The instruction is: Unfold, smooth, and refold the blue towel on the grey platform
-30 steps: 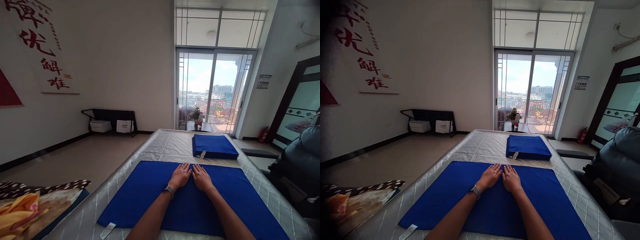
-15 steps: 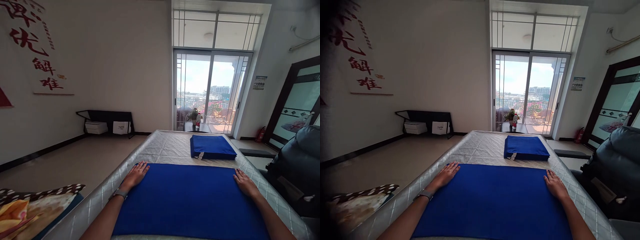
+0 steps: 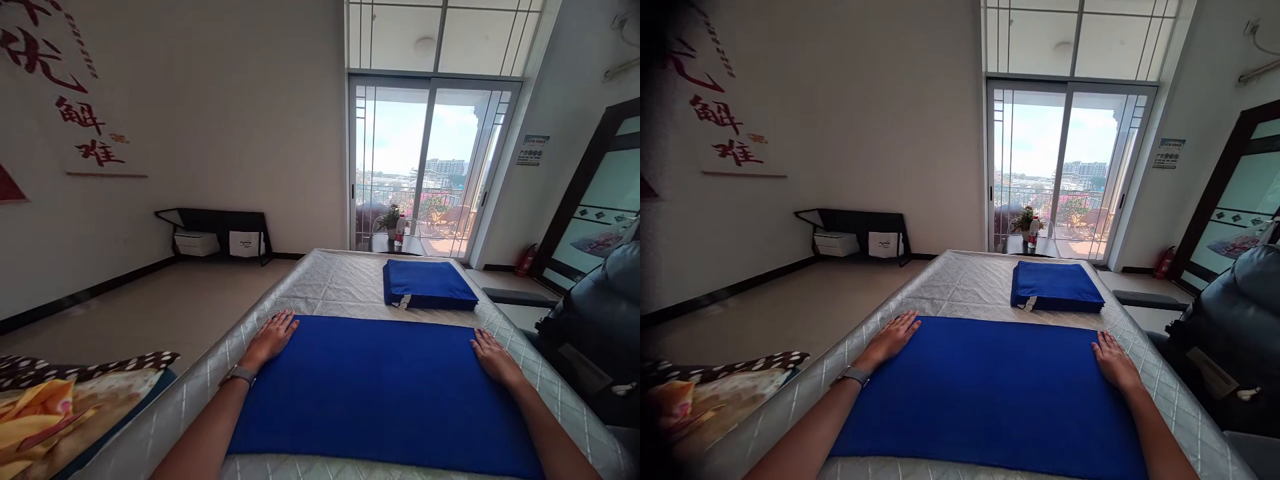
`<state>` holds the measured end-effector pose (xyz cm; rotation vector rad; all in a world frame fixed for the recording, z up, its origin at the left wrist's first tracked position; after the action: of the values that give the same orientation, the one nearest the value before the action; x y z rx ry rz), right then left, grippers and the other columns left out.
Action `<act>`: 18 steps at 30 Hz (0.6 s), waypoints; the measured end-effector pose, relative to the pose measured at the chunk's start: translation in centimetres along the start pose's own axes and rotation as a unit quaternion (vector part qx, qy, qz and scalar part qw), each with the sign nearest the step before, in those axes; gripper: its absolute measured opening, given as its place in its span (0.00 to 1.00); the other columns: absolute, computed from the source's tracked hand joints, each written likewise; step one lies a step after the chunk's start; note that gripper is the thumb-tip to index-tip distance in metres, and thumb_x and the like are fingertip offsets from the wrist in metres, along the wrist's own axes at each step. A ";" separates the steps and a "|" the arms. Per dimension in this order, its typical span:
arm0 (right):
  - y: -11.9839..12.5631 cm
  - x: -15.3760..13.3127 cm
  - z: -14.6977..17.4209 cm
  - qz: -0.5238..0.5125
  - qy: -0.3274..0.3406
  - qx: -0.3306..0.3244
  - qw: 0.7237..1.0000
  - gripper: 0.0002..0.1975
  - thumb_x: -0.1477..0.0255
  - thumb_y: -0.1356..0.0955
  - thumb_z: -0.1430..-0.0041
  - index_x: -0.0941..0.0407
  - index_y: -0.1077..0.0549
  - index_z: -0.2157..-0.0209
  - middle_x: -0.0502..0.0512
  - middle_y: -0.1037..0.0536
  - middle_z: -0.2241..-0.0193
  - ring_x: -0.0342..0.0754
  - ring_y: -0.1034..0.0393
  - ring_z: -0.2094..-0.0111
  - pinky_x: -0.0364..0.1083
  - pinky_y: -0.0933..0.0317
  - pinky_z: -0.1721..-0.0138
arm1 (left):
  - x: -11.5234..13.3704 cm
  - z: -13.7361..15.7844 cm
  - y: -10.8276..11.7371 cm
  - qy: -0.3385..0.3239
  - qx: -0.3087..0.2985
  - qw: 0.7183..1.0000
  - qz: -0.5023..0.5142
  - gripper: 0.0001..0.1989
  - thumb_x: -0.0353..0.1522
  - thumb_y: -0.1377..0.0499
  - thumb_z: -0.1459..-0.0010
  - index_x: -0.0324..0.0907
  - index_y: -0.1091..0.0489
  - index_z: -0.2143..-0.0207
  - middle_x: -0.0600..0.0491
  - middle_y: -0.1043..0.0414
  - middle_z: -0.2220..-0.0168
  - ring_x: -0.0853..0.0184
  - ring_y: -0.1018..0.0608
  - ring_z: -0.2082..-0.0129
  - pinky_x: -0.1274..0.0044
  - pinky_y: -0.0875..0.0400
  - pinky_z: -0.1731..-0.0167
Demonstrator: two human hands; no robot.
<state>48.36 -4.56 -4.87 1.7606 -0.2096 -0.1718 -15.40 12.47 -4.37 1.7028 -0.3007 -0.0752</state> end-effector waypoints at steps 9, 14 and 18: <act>2.8 -1.0 1.3 -0.007 -0.010 0.016 1.000 0.31 0.67 0.50 0.33 0.66 0.40 0.35 0.65 0.42 0.33 0.55 0.53 0.31 0.59 0.54 0.33 | 2.7 1.5 4.2 0.005 0.062 0.998 0.010 0.31 0.42 0.58 0.32 0.34 0.45 0.33 0.43 0.46 0.31 0.57 0.45 0.31 0.64 0.53 0.33; 7.2 -9.0 2.8 -0.091 0.052 0.066 0.992 0.32 0.63 0.52 0.30 0.65 0.42 0.34 0.64 0.41 0.33 0.53 0.54 0.31 0.57 0.55 0.32 | 13.5 4.6 7.3 -0.119 0.097 0.987 0.052 0.28 0.44 0.57 0.30 0.41 0.39 0.35 0.46 0.41 0.33 0.57 0.39 0.33 0.64 0.44 0.35; 8.7 -20.8 6.3 -0.167 0.179 0.037 0.969 0.32 0.57 0.51 0.29 0.57 0.50 0.31 0.55 0.49 0.30 0.50 0.59 0.30 0.55 0.57 0.31 | 24.9 9.9 7.5 -0.287 0.113 0.947 0.091 0.28 0.46 0.58 0.29 0.44 0.46 0.32 0.49 0.46 0.31 0.61 0.43 0.32 0.65 0.44 0.34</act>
<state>26.32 -7.35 2.44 1.8582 0.3488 -0.0859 5.25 -4.01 4.51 1.8441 -0.9282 -0.4174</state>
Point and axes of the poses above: each hand's wrist, its own z-axis away from the middle knuckle, its own y-axis out of the back of the hand, x = y × z, the point moved 10 cm from there along -z, towards the middle knuckle
